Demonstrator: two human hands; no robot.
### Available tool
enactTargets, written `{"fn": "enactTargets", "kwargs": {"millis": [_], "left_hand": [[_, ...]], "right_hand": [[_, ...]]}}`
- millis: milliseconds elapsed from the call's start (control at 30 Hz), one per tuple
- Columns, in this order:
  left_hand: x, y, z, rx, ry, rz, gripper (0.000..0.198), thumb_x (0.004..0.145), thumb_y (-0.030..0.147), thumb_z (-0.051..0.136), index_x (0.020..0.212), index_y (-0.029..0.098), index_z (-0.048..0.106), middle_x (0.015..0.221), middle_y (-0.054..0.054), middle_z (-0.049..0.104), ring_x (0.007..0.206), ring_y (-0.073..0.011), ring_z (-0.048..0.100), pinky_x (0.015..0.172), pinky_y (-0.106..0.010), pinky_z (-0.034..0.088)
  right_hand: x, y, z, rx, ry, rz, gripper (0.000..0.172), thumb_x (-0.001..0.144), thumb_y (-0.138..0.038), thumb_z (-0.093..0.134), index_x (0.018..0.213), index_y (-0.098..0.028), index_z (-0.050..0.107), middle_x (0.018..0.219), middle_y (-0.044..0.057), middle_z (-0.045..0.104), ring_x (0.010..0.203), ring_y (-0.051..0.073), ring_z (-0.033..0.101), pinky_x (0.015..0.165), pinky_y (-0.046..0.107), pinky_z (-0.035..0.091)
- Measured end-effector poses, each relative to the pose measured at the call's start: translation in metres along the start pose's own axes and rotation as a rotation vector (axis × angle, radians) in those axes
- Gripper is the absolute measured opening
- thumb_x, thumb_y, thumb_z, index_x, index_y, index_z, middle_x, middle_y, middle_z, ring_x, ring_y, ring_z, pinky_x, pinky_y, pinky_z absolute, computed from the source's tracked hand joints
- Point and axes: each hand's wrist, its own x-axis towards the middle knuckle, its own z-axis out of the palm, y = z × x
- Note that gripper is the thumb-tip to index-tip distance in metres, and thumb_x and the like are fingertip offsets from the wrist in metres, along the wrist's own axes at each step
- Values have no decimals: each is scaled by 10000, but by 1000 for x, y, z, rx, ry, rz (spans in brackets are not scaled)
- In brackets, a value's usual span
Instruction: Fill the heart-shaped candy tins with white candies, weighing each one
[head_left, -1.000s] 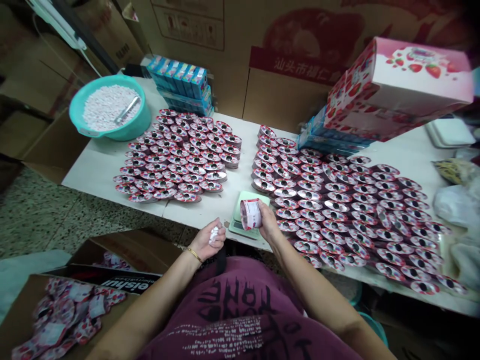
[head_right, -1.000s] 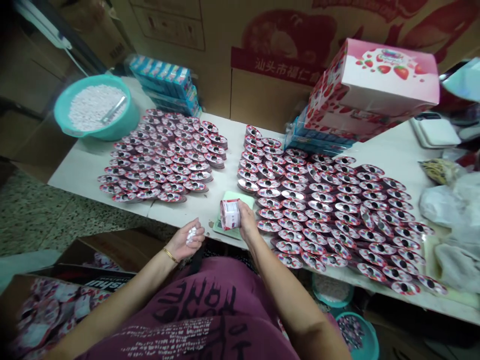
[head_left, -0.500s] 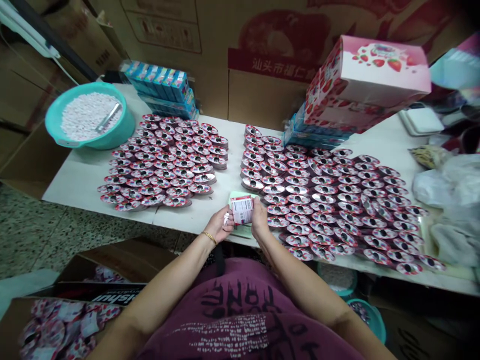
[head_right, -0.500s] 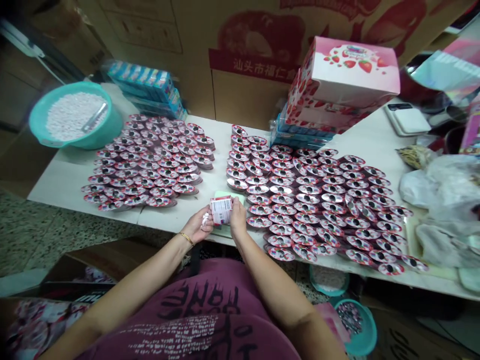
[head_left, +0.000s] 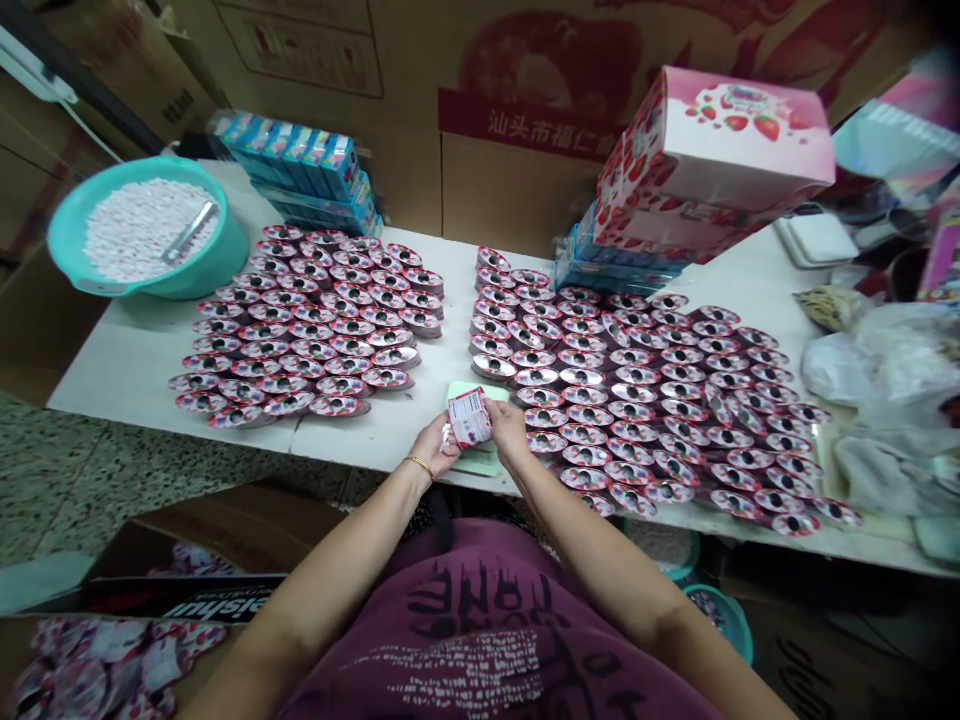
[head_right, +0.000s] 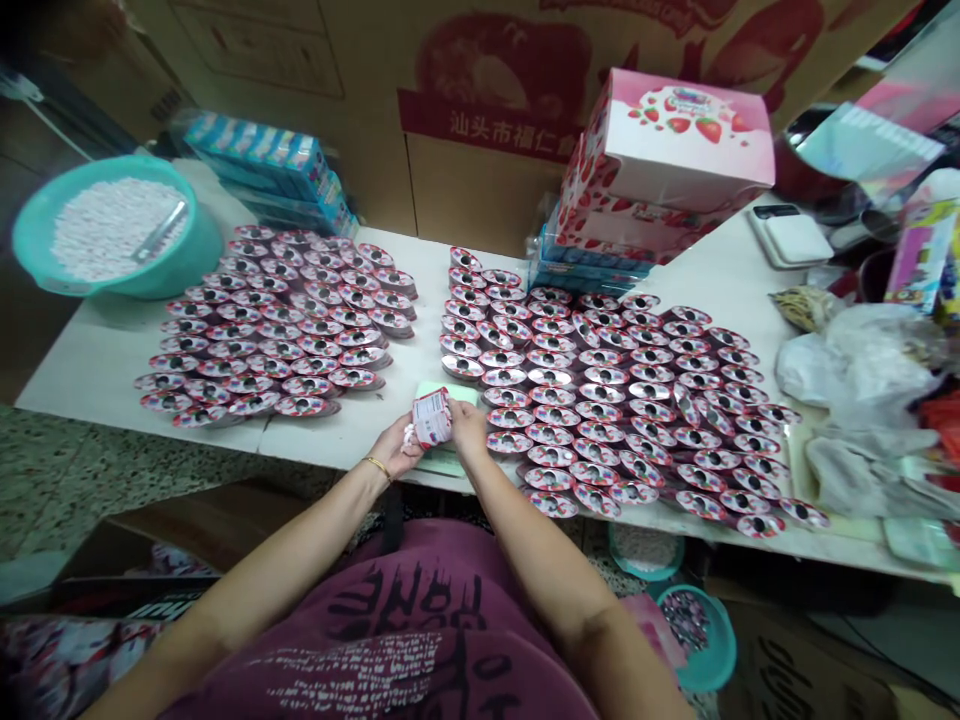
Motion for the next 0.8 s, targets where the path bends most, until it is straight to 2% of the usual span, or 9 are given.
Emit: {"fn": "enactTargets", "kwargs": {"millis": [100, 233, 367, 533, 667, 800], "left_hand": [[6, -1, 5, 22, 85, 68, 162, 747, 281, 498, 691, 130, 511, 403, 65, 373, 275, -8, 288, 265, -107, 139], [11, -4, 11, 66, 190, 144, 175, 680, 286, 587, 656, 133, 506, 401, 55, 404, 275, -8, 311, 270, -113, 109], [10, -5, 6, 84, 211, 136, 183, 667, 287, 599, 647, 133, 503, 415, 47, 411, 284, -15, 327, 271, -111, 133], [-1, -1, -11, 28, 170, 100, 182, 723, 291, 532, 645, 140, 468, 453, 42, 415, 308, -11, 335, 271, -95, 147], [-15, 2, -27, -54, 86, 13, 211, 775, 276, 450, 614, 141, 421, 482, 34, 407, 330, -12, 334, 271, -92, 165], [-31, -1, -34, -123, -30, -56, 188, 780, 269, 442, 644, 140, 438, 533, 26, 420, 361, -17, 349, 278, -97, 193]], "right_hand": [[3, -8, -7, -169, 16, -80, 365, 759, -444, 396, 639, -147, 571, 524, -6, 522, 509, 114, 449, 490, 213, 341], [2, -28, -15, -590, 16, -335, 346, 822, -328, 341, 631, -148, 565, 615, 32, 537, 613, 125, 471, 594, 220, 348], [1, -44, -16, -956, -89, -412, 336, 859, -288, 292, 732, -146, 569, 758, 63, 557, 706, 132, 502, 637, 216, 346], [1, -54, -11, -1136, -204, -412, 339, 877, -315, 252, 853, -157, 551, 859, 71, 542, 729, 141, 533, 623, 232, 354], [1, -59, -11, -1258, -303, -396, 325, 879, -317, 237, 934, -170, 521, 930, 84, 520, 721, 148, 554, 600, 248, 367], [3, -58, -12, -1221, -349, -387, 265, 859, -281, 311, 914, -169, 545, 910, 87, 532, 696, 153, 561, 577, 248, 369]]}}
